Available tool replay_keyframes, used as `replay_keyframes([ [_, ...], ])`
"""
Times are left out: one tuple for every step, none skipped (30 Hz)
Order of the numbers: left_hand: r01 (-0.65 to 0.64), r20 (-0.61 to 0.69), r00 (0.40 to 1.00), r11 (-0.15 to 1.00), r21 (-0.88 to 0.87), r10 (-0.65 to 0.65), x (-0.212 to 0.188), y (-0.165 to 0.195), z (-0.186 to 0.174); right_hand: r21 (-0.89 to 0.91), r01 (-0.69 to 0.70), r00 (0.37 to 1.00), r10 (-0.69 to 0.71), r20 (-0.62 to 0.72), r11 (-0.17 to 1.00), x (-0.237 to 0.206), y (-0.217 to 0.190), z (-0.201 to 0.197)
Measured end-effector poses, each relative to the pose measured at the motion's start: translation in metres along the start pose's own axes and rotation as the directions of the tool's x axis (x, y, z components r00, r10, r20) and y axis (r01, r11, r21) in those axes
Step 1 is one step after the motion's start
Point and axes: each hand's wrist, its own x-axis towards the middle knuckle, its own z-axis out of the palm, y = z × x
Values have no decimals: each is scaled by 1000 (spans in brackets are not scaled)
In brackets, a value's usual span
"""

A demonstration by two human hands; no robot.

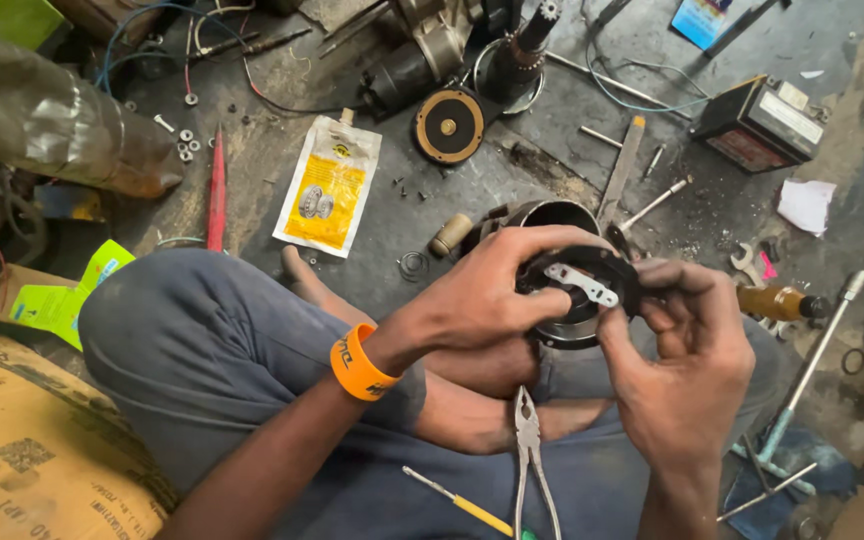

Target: The person sits on the workshop floor repairing a motorcycle starter motor assembly. They file a metal plate with a flat file, fit the plate into the motor housing, adjust small internal parts, and tap a black cap into place using a mallet.

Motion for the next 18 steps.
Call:
replay_keyframes([
  [25, -8, 1000, 1000, -5, -25, 0, 0, 0, 12, -16, 1000, 16, 3, 1000, 0, 0, 0],
  [50, -16, 999, 999, -12, -51, 0, 0, 0, 20, -45, 999, 45, 14, 999, 1, -1, -1],
  [75, -24, 997, 997, -19, -76, 0, -1, 0, 29, -73, 997, 72, 26, 997, 2, -1, -2],
  [110, -39, 993, 994, 1, -110, 0, -1, 0, 38, -101, 994, 99, 38, 994, 3, 0, -3],
  [147, -56, 988, 989, 18, -146, -1, -2, 1, 43, -125, 991, 123, 44, 991, 4, 0, -3],
  [181, -72, 981, 983, 39, -178, -1, -4, 0, 50, -145, 989, 142, 50, 988, 5, 0, -4],
  [189, -85, 979, 979, 78, -183, 0, -6, 0, 57, -161, 986, 158, 55, 985, 6, 1, -3],
  [201, -100, 977, 973, 113, -190, -1, -8, 1, 54, -162, 985, 158, 65, 985, 5, 2, -2],
  [213, -116, 974, 966, 149, -196, -1, -11, 1, 51, -161, 985, 157, 76, 986, 5, 3, -1],
  [178, -116, 981, 961, 210, -157, -2, -14, 0, 49, -160, 984, 155, 87, 986, 4, 4, 0],
  [145, -111, 987, 953, 266, -120, -3, -17, 1, 41, -165, 983, 161, 82, 985, 3, 6, 2],
  [112, -101, 991, 940, 321, -84, -5, -21, 0, 34, -171, 983, 168, 77, 985, 3, 8, 4],
  [53, -76, 997, 907, 419, -24, -5, -25, 0, 27, -174, 983, 172, 70, 984, 4, 10, 7],
  [-6, -44, 998, 860, 510, 33, -6, -29, -1, 17, -172, 983, 171, 66, 985, 3, 12, 8],
  [-64, -6, 996, 802, 594, 85, -7, -33, -1, 6, -172, 983, 171, 62, 985, 2, 13, 9],
  [-85, 1, 994, 790, 608, 106, -8, -36, -2, -4, -168, 984, 168, 58, 986, 2, 15, 10],
  [-104, 7, 992, 777, 621, 128, -8, -39, -3, 9, -169, 984, 169, 57, 986, 2, 16, 11],
  [-123, 13, 989, 764, 634, 149, -9, -41, -3, 21, -171, 984, 170, 56, 985, 2, 17, 11],
])
